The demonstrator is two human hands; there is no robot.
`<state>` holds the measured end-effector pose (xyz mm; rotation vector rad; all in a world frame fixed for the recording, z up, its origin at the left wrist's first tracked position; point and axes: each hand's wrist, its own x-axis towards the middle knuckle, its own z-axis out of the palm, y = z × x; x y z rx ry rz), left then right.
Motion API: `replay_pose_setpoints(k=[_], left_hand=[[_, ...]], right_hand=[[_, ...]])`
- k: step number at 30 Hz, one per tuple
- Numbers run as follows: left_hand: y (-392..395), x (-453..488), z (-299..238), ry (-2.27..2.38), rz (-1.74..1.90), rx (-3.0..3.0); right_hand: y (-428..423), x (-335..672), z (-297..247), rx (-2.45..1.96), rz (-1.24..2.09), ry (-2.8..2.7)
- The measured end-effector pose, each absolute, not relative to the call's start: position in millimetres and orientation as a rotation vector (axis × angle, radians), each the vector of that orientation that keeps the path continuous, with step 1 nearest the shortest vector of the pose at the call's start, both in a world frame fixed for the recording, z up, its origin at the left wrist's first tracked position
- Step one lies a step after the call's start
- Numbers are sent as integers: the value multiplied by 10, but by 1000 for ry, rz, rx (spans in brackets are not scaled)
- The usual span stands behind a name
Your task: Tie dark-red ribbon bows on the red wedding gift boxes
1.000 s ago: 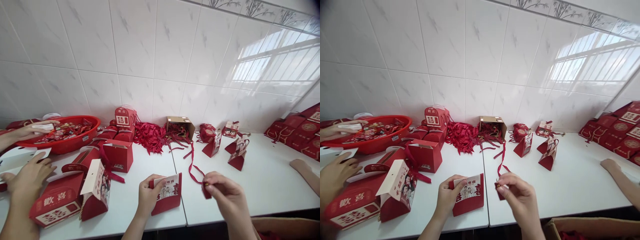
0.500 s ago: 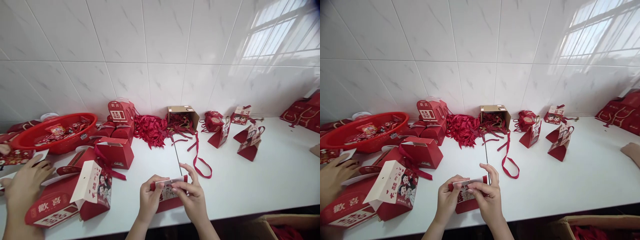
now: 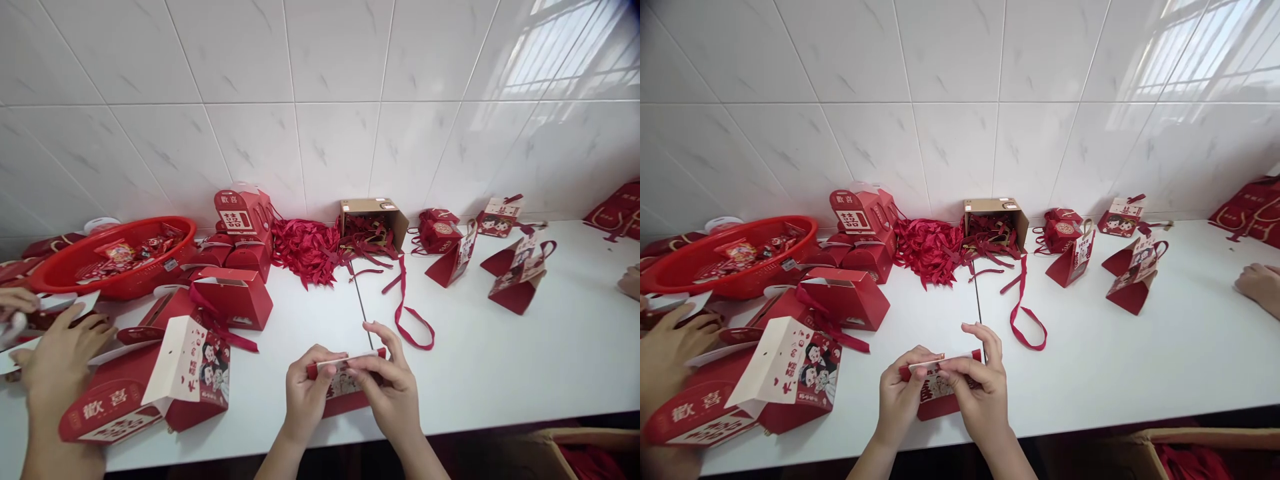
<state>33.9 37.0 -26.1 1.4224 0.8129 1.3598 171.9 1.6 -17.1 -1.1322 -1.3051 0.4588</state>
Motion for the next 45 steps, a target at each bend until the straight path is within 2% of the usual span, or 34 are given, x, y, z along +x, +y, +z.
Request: replay_pose_setpoints(k=[5, 11, 15, 24, 29, 37, 45], left_hand=[[385, 354, -240, 770, 1388, 1367], [341, 374, -176, 640, 1476, 1580], [321, 360, -157, 547, 1486, 1690], [301, 345, -183, 540, 1538, 1703], [311, 357, -218, 565, 1548, 1678], [307, 359, -237, 643, 1550, 1624], [314, 341, -230, 743, 1432, 1543]], right_hand=[[50, 1691, -228, -1104, 563, -980], [-31, 1888, -112, -992, 1145, -971], [-95, 1986, -25, -933, 1294, -1045], [-412, 2184, -364, -1177, 783, -1289], [-574, 2244, -501, -1374, 798, -1343], [-710, 2479, -289, -1225, 872, -1027], [-469, 2295, -287, -1324, 786, -1307]])
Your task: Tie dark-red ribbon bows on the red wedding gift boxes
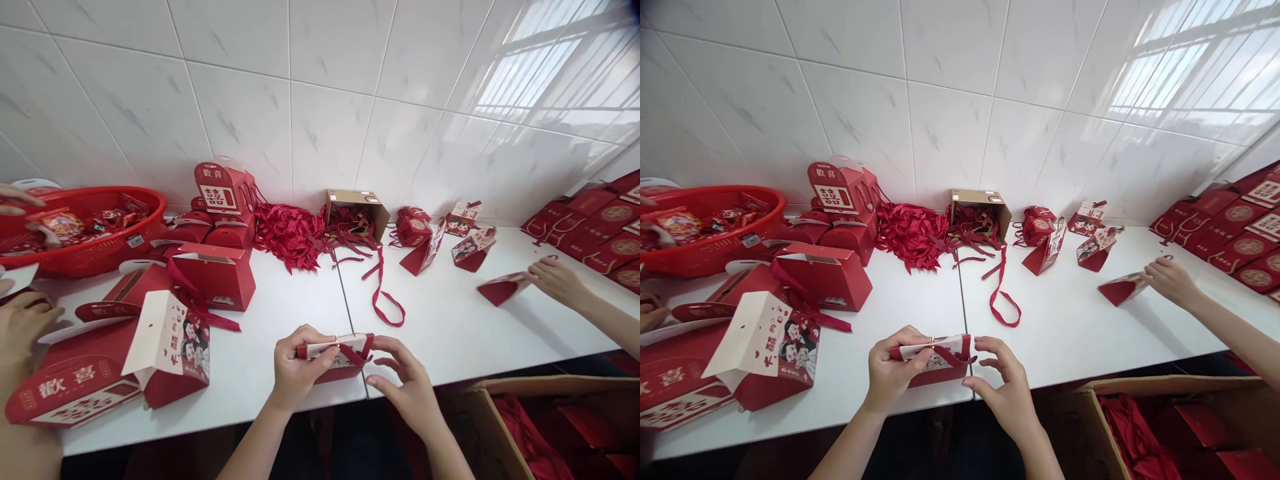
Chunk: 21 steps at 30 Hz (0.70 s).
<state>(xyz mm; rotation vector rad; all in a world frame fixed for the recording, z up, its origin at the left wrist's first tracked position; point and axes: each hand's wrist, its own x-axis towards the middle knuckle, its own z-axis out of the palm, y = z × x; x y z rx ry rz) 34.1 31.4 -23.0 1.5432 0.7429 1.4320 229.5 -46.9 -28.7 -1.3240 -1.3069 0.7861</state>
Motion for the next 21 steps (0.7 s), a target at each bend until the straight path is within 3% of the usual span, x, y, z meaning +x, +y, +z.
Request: replay_pose_setpoints(k=[8, 15, 21], left_hand=[[325, 340, -224, 759, 1410, 1468], [319, 353, -215, 807, 1398, 1473], [317, 400, -178, 913, 1446, 1453]], right_hand=[[-512, 2325, -377, -1315, 755, -1173], [-481, 2279, -320, -1379, 743, -1391], [-482, 2265, -247, -1331, 613, -1181]])
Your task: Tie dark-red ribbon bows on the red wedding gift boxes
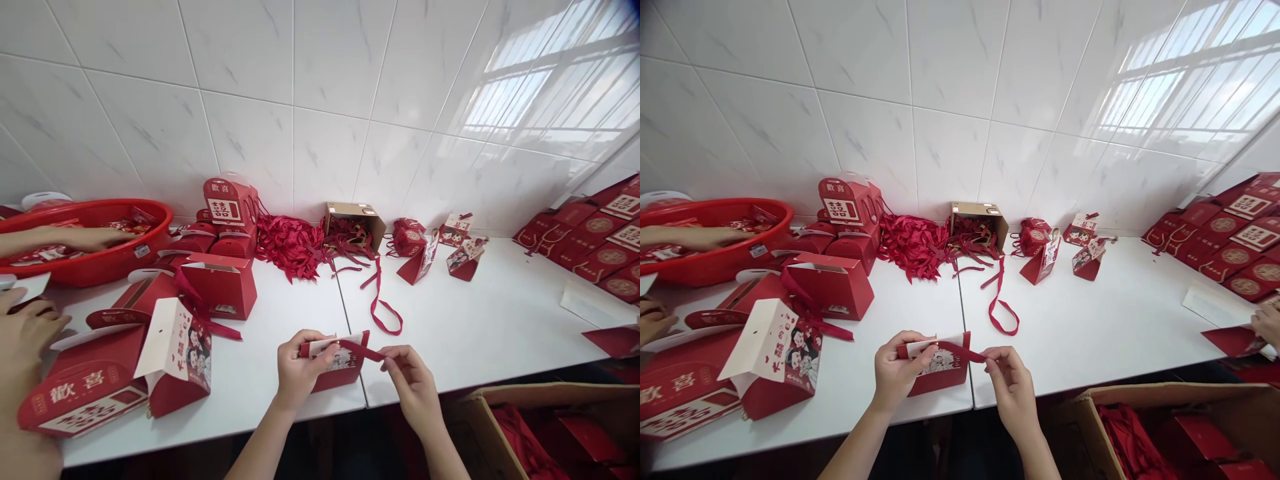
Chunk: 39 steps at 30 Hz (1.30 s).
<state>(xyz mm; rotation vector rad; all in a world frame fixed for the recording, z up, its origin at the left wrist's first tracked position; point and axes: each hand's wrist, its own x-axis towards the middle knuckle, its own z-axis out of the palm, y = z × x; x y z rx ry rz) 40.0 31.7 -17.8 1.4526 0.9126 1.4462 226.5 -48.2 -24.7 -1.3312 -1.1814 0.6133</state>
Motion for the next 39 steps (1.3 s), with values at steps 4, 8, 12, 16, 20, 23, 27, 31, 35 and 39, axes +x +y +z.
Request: replay_pose_setpoints(k=[4, 8, 12, 16, 20, 23, 27, 31, 35, 39], left_hand=[[326, 414, -167, 940, 1431, 1442], [319, 411, -162, 932, 1390, 1424], [299, 408, -143, 909, 1358, 1446], [285, 393, -143, 888, 1380, 1495], [271, 366, -165, 837, 1377, 1575], [262, 354, -183, 787, 1395, 1626], [255, 348, -192, 691, 1447, 1677], [246, 340, -186, 624, 1499, 1716], [233, 333, -170, 579, 1525, 1735], [228, 334, -162, 554, 1552, 1712]], right_hand=[[-430, 2319, -59, -1307, 457, -1124], [-288, 2251, 213, -1175, 278, -1092], [-124, 2072, 441, -1001, 184, -1167], [-18, 2026, 504, -990, 409, -1201], [3, 2112, 454, -993, 568, -1308], [-38, 2114, 436, -1099, 466, -1484], [-127, 2014, 443, -1185, 584, -1565], [-180, 1952, 433, -1251, 893, -1442], [-201, 1966, 441, -1226, 1023, -1385], [-213, 1992, 439, -1235, 1013, -1394]])
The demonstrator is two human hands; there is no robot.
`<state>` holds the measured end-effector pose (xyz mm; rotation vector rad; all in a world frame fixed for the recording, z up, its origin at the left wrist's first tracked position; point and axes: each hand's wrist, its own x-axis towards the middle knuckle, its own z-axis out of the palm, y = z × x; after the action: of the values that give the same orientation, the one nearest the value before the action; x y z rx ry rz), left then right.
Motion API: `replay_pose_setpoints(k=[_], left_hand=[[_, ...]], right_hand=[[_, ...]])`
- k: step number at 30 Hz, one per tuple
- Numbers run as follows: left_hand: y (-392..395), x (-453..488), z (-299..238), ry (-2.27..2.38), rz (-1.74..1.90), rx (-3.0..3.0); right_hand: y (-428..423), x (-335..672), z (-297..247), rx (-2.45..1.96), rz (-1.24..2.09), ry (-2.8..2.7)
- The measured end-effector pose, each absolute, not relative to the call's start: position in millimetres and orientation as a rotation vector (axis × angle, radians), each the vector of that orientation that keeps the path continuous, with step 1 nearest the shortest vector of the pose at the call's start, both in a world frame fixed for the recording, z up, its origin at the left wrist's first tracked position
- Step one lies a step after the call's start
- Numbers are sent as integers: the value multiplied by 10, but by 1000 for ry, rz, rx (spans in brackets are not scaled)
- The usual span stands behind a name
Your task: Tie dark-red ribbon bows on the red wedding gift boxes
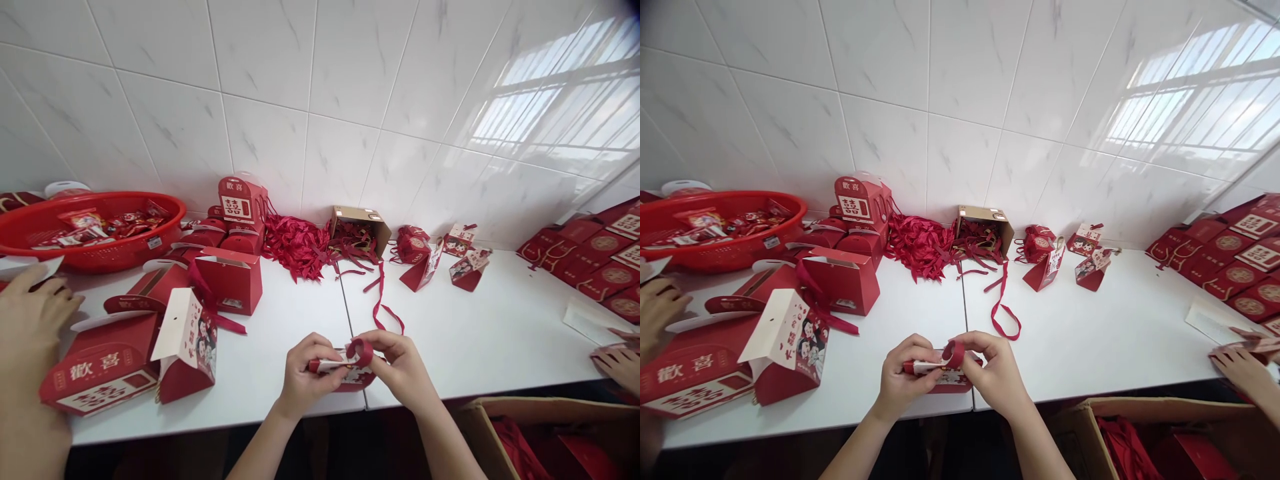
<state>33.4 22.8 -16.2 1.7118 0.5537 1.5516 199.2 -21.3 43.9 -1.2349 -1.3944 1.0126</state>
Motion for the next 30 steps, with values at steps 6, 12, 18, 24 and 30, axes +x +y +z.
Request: replay_pose_setpoints(k=[6, 12, 18, 24, 30], left_hand=[[238, 331, -221, 502, 1558, 1699], [218, 321, -258, 527, 1549, 1702], [203, 328, -219, 599, 1440, 1567], [212, 332, -179, 610, 1411, 1573], [204, 323, -208, 612, 1397, 1570]], right_hand=[[-187, 1985, 361, -1203, 950, -1254], [-224, 1954, 404, -1182, 1065, -1388], [-246, 1996, 415, -1158, 1178, -1470], [-231, 1999, 440, -1174, 1234, -1492], [-225, 2002, 445, -1159, 1273, -1473]])
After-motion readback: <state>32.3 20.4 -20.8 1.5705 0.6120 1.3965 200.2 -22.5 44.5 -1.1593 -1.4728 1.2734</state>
